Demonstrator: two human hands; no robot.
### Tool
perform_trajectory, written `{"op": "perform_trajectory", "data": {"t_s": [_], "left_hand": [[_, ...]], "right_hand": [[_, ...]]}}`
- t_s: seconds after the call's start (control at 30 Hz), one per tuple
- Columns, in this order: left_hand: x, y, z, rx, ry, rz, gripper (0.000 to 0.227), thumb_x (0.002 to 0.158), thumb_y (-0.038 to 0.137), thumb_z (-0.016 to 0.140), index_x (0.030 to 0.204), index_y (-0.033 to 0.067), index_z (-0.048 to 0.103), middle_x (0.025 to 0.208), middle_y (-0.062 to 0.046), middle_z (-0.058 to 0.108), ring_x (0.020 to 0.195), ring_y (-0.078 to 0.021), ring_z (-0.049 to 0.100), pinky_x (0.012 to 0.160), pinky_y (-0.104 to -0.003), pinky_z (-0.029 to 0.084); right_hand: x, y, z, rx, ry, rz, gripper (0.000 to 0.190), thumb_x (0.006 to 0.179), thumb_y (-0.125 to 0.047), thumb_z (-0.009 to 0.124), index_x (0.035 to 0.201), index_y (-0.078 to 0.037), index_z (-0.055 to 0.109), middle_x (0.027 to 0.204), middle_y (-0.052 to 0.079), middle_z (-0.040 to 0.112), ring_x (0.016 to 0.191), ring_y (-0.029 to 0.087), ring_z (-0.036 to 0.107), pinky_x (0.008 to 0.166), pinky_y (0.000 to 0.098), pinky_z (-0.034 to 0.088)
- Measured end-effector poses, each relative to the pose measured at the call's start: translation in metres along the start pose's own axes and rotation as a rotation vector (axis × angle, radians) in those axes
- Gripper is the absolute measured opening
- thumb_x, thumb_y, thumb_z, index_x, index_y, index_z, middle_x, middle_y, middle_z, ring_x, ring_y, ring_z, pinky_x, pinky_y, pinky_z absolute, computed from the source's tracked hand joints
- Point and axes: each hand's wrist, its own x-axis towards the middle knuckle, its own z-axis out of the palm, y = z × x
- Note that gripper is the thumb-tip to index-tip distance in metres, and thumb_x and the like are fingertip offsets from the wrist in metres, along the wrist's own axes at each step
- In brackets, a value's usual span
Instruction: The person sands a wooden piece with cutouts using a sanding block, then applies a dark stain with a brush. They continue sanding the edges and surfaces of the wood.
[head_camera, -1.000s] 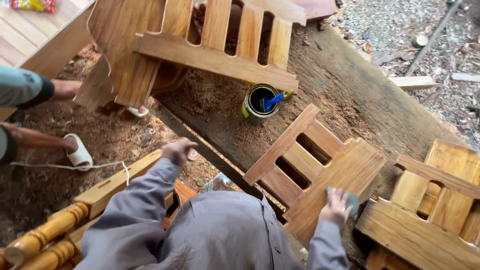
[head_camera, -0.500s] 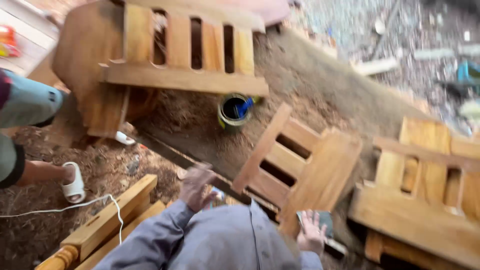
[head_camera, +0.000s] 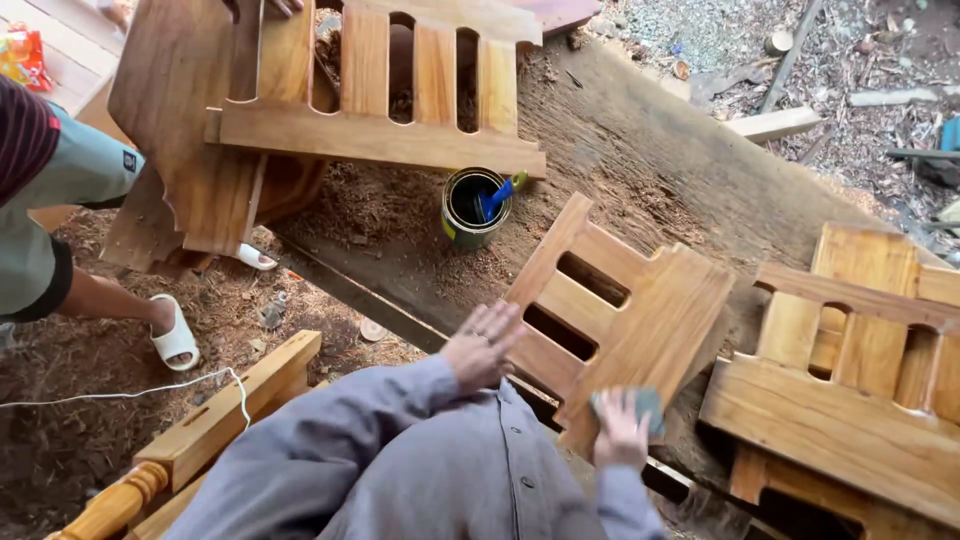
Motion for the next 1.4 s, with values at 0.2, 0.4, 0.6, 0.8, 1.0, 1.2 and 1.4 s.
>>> {"op": "perform_trajectory", "data": {"t_s": [0.2, 0.4, 0.6, 0.8, 1.0, 1.2, 1.4], "left_hand": [[0.016, 0.01, 0.093, -0.004, -0.313, 0.126, 0.086, 0.094, 0.057, 0.052, 0.161, 0.0086, 0.029, 0.171, -0.019, 0.017, 0.158, -0.0376, 0.012, 0.125, -0.053, 0.01], [0.025, 0.004, 0.098, -0.004, -0.182, 0.187, 0.089, 0.097, 0.069, 0.034, 0.165, 0.0135, 0.019, 0.173, -0.017, 0.016, 0.16, -0.0364, 0.011, 0.127, -0.055, 0.007], [0.025, 0.0, 0.094, -0.058, -0.17, 0.192, 0.094, 0.093, 0.074, 0.029, 0.164, 0.0126, 0.021, 0.172, -0.017, 0.017, 0.159, -0.0381, 0.014, 0.125, -0.058, 0.012], [0.026, -0.002, 0.099, -0.071, -0.165, 0.19, 0.09, 0.095, 0.071, 0.031, 0.164, 0.014, 0.023, 0.172, -0.016, 0.021, 0.158, -0.0376, 0.018, 0.125, -0.057, 0.014], [0.023, 0.002, 0.094, 0.001, -0.256, 0.193, 0.104, 0.085, 0.079, 0.041, 0.166, 0.0187, 0.016, 0.173, -0.012, 0.017, 0.16, -0.0331, 0.013, 0.127, -0.053, 0.009], [0.031, 0.0, 0.09, 0.039, -0.284, 0.2, 0.103, 0.086, 0.079, 0.049, 0.164, 0.0171, 0.023, 0.173, -0.011, 0.015, 0.159, -0.0323, 0.012, 0.126, -0.051, 0.009], [0.028, 0.005, 0.081, 0.023, -0.322, 0.177, 0.103, 0.087, 0.078, 0.052, 0.165, 0.0172, 0.021, 0.173, -0.011, 0.014, 0.158, -0.0319, 0.013, 0.126, -0.052, 0.008]], "right_hand": [[0.11, 0.077, 0.079, -0.012, -0.08, 0.307, 0.042, 0.103, -0.034, 0.057, 0.144, -0.03, 0.063, 0.155, -0.004, 0.056, 0.147, 0.024, 0.048, 0.109, 0.0658, 0.037], [-0.018, -0.031, 0.015, -0.171, 0.149, 0.184, 0.057, 0.092, -0.024, 0.064, 0.147, -0.036, 0.057, 0.155, -0.007, 0.056, 0.147, 0.02, 0.048, 0.115, 0.0584, 0.043], [0.004, 0.019, 0.024, -0.229, 0.265, -0.011, 0.053, 0.094, -0.03, 0.054, 0.145, -0.041, 0.055, 0.157, -0.01, 0.053, 0.145, 0.018, 0.051, 0.107, 0.0549, 0.049], [0.129, 0.098, 0.085, -0.055, 0.026, 0.258, 0.054, 0.093, -0.021, 0.067, 0.145, -0.037, 0.061, 0.154, -0.006, 0.058, 0.15, 0.023, 0.047, 0.115, 0.0645, 0.041], [-0.013, 0.0, 0.029, -0.18, 0.131, 0.272, 0.057, 0.088, -0.03, 0.07, 0.144, -0.035, 0.06, 0.157, -0.006, 0.055, 0.147, 0.021, 0.049, 0.121, 0.0561, 0.037], [0.057, 0.035, 0.042, -0.064, 0.134, 0.199, 0.052, 0.094, -0.022, 0.06, 0.144, -0.037, 0.06, 0.151, -0.006, 0.059, 0.142, 0.023, 0.053, 0.116, 0.0583, 0.041], [0.197, 0.12, 0.089, 0.022, 0.03, 0.376, 0.046, 0.099, -0.024, 0.064, 0.144, -0.033, 0.061, 0.152, -0.003, 0.058, 0.146, 0.027, 0.046, 0.115, 0.0667, 0.033]]}}
